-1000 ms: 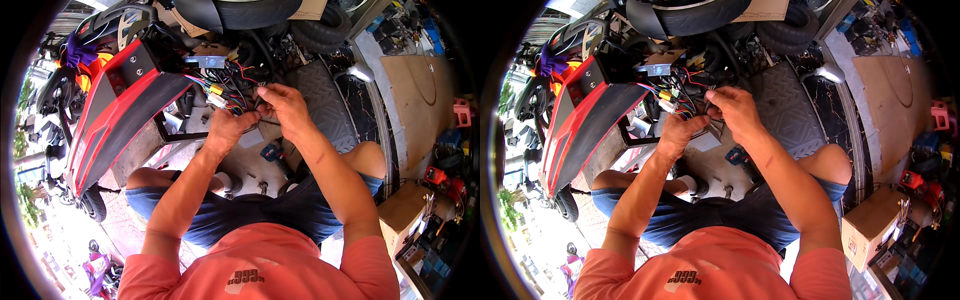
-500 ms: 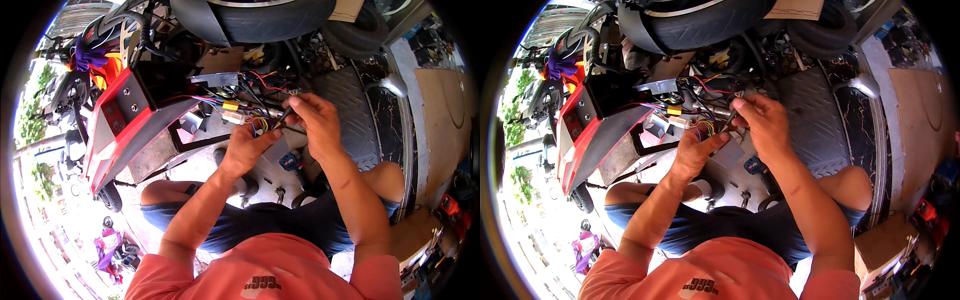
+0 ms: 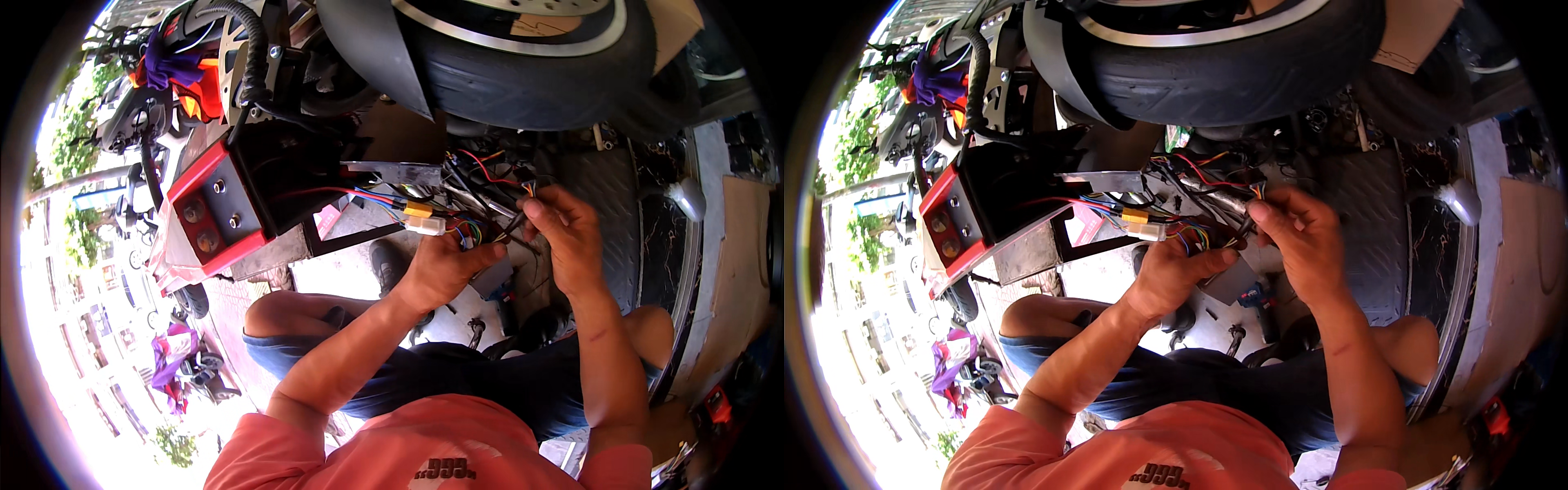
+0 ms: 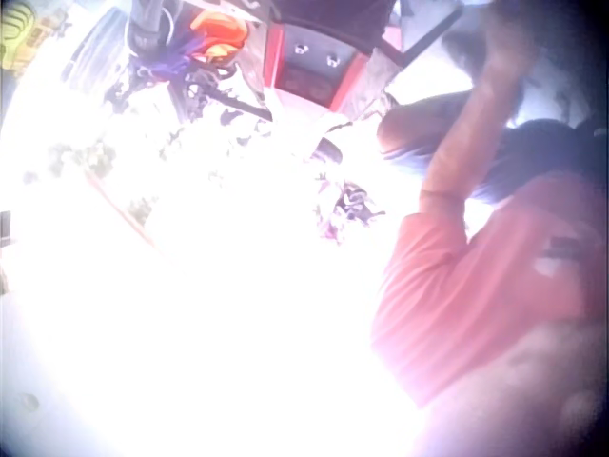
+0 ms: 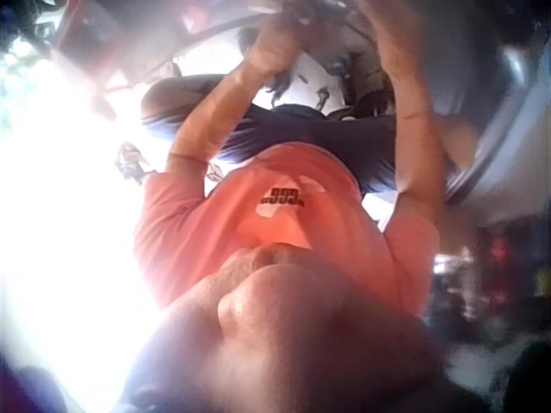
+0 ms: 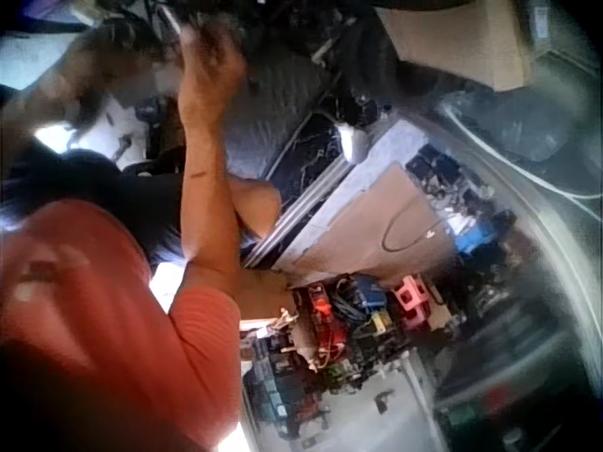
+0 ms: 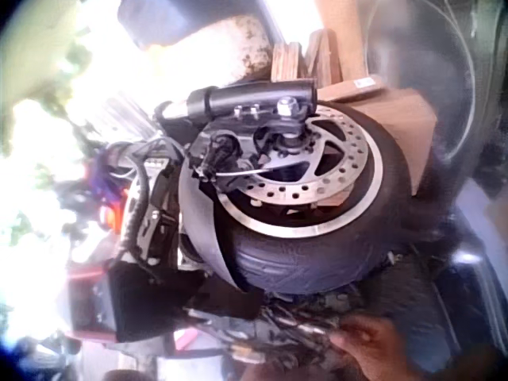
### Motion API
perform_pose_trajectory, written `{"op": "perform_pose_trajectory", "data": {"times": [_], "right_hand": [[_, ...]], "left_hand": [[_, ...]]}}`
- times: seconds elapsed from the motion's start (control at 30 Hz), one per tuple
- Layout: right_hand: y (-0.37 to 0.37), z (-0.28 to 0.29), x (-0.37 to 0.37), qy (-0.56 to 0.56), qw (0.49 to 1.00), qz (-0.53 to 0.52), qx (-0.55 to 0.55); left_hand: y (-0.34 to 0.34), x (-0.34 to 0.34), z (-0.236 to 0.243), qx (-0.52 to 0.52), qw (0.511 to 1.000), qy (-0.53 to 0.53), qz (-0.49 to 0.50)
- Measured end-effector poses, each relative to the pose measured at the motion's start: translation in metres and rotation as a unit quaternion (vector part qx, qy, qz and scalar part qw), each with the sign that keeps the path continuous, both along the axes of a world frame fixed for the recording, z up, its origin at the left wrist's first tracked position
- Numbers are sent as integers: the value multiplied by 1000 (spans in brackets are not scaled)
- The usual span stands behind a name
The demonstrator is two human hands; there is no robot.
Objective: The person uses an impact driver to remove screws from a scooter panel, then manipulates internal wiring and disconnects an electronic controller before retrieving a second controller from a nearby workbench.
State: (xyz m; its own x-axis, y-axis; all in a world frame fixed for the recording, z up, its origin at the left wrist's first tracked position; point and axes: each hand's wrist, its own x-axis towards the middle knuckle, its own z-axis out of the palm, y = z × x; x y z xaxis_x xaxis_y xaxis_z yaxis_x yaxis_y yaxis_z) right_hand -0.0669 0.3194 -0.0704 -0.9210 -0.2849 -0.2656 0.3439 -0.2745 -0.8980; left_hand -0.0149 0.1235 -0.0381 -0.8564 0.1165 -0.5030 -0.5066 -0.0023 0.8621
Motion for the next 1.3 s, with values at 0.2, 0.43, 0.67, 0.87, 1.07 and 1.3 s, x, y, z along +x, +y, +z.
{"op": "perform_pose_trajectory", "data": {"times": [0.2, 0.43, 0.67, 0.87, 1.07, 1.3], "right_hand": [[-1, 0, -10, -16, 994, 101, -32], [0, -3, -14, -60, 985, 147, -66], [5, -3, -15, -110, 979, 155, -73], [5, -5, -11, -160, 965, 140, -157], [2, 2, -10, -147, 969, 151, -129], [5, 0, -15, -121, 967, 194, -111]], "left_hand": [[-3, 0, -2, -14, 1000, -13, 2], [-3, -2, 11, 70, 997, -17, 17], [-1, 5, 6, 32, 999, 7, 15], [-16, 11, 5, 40, 997, -60, -11], [-11, 9, 15, 70, 997, -43, -6], [-11, 16, -3, 67, 997, -21, -11]]}}
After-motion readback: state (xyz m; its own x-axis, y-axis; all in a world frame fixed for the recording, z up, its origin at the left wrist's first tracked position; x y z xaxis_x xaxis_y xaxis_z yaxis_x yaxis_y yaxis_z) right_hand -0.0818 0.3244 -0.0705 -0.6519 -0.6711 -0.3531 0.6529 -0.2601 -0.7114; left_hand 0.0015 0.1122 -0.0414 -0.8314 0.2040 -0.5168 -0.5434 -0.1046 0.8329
